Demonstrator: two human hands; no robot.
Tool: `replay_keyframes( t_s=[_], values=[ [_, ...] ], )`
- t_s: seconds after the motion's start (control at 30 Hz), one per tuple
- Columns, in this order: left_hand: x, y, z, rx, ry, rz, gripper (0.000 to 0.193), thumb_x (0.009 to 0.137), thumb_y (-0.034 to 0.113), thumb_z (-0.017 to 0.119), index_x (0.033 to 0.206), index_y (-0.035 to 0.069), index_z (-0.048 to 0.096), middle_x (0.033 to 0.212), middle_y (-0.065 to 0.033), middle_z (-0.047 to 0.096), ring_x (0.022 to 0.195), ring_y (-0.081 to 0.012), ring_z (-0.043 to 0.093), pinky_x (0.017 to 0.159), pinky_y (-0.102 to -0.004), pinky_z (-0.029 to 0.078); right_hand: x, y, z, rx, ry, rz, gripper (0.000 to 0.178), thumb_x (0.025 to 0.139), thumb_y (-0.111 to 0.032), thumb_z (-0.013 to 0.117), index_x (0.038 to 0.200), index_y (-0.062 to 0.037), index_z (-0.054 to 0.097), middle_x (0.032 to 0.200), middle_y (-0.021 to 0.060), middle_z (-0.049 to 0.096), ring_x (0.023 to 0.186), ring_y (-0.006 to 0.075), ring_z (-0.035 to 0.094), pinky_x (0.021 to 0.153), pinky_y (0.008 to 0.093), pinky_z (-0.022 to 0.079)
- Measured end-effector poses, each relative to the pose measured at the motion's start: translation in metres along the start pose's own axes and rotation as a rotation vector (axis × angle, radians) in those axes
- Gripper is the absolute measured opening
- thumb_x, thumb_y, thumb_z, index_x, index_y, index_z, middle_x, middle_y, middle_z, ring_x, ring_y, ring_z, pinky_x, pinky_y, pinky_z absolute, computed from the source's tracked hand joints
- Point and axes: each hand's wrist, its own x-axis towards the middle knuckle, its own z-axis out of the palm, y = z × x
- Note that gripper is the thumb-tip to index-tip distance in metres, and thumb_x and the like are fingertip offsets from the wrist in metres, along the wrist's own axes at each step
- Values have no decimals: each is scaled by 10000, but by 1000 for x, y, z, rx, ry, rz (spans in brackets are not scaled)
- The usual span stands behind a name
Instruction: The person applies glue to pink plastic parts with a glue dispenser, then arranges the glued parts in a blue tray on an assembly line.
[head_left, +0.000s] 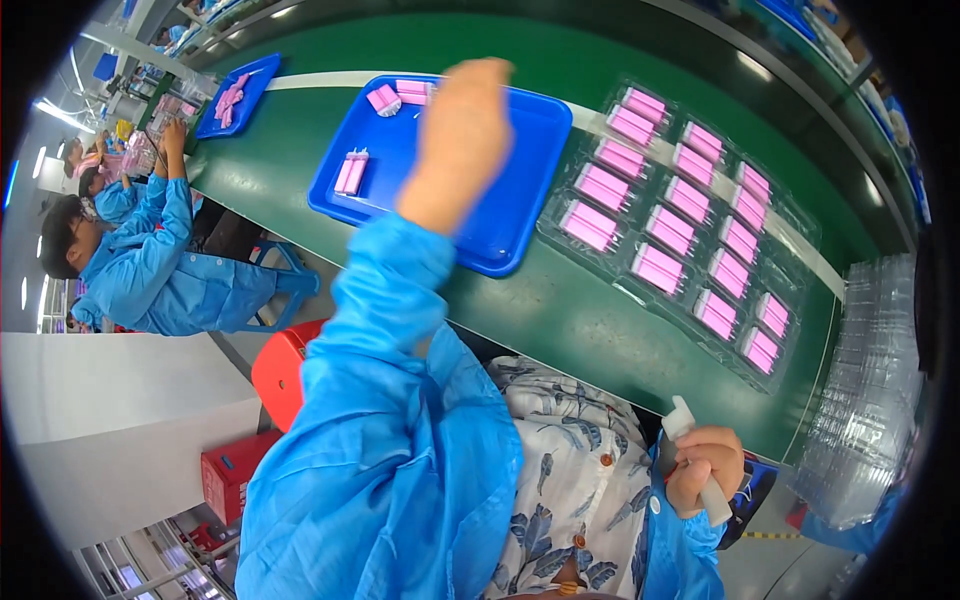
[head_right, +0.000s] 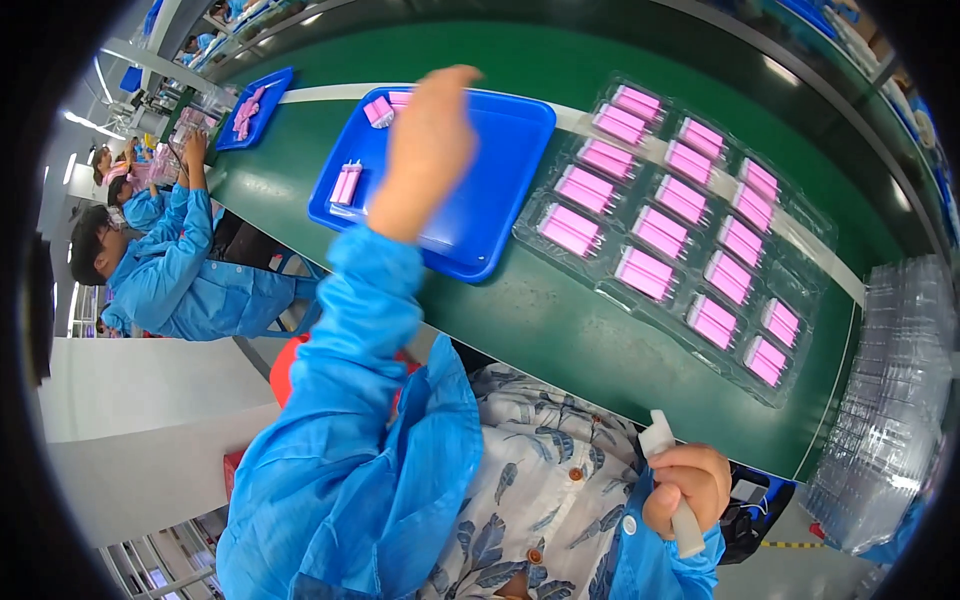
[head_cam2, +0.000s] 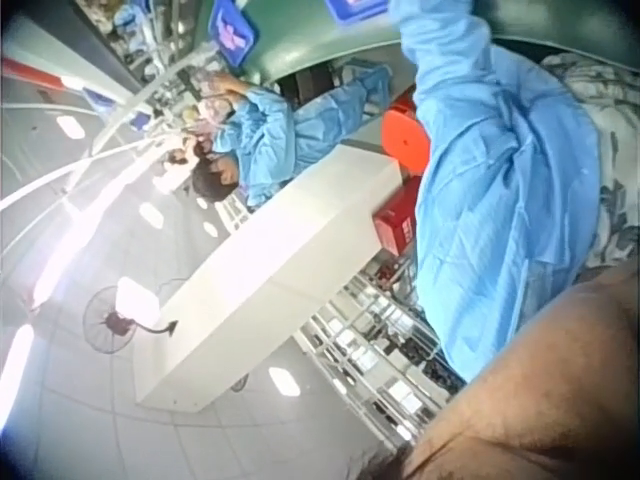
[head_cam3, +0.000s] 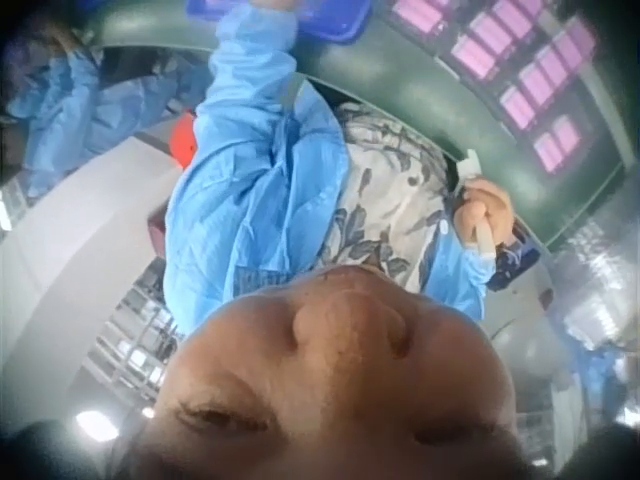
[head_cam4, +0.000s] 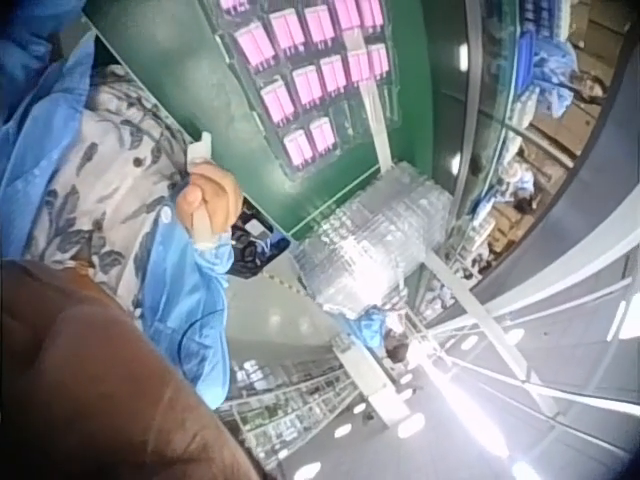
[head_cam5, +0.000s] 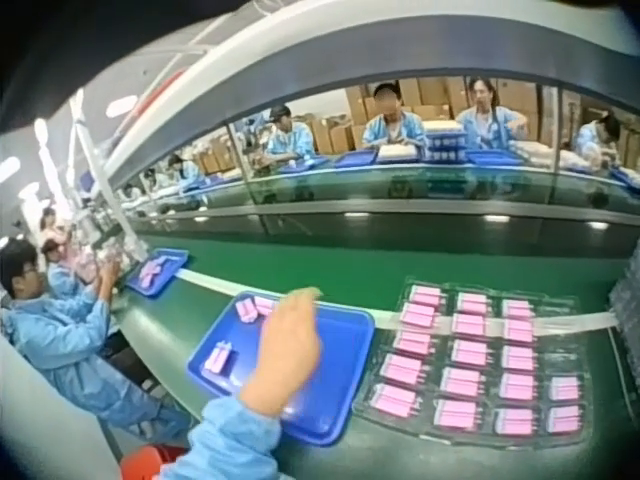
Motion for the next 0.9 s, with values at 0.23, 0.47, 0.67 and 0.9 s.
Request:
replay_keyframes(
  t_s=[0.23, 0.47, 0.67, 0.9],
  values=[
    [-22, -172, 12, 105, -292, -8, 321, 822, -3, 598, 1136, 46, 646, 1098, -175, 671, 1029, -375, 648, 881, -445, 539, 45, -20, 53, 14, -68, -162, 306, 945, -291, 631, 750, -60, 580, 720, 66, 679, 538, 202, 596, 535, 328, 469],
    [-15, -129, -5, -56, -374, -106, 242, 902, 129, 653, 1143, 109, 658, 1091, -179, 639, 955, -382, 653, 803, -448, 556, 60, -28, 61, 3, -105, -181, 307, 943, -280, 642, 745, -55, 578, 700, 70, 678, 522, 194, 599, 503, 313, 454],
    [-40, 9, -41, -1219, -650, -361, 164, 951, 104, 573, 1010, 37, 710, 1266, -109, 556, 947, -206, 637, 734, -303, 552, 57, -21, 51, 5, -111, -177, 267, 963, -235, 577, 776, -44, 564, 739, 106, 674, 576, 200, 591, 541, 325, 458],
    [-87, 149, -55, -1136, -836, -116, 408, 709, 134, 886, 1055, 66, 681, 1169, -73, 624, 864, -175, 651, 669, -287, 544, 44, 0, 25, -31, 48, -90, 262, 908, -217, 662, 723, -58, 568, 683, 75, 666, 515, 188, 592, 497, 305, 450]
  ],
)
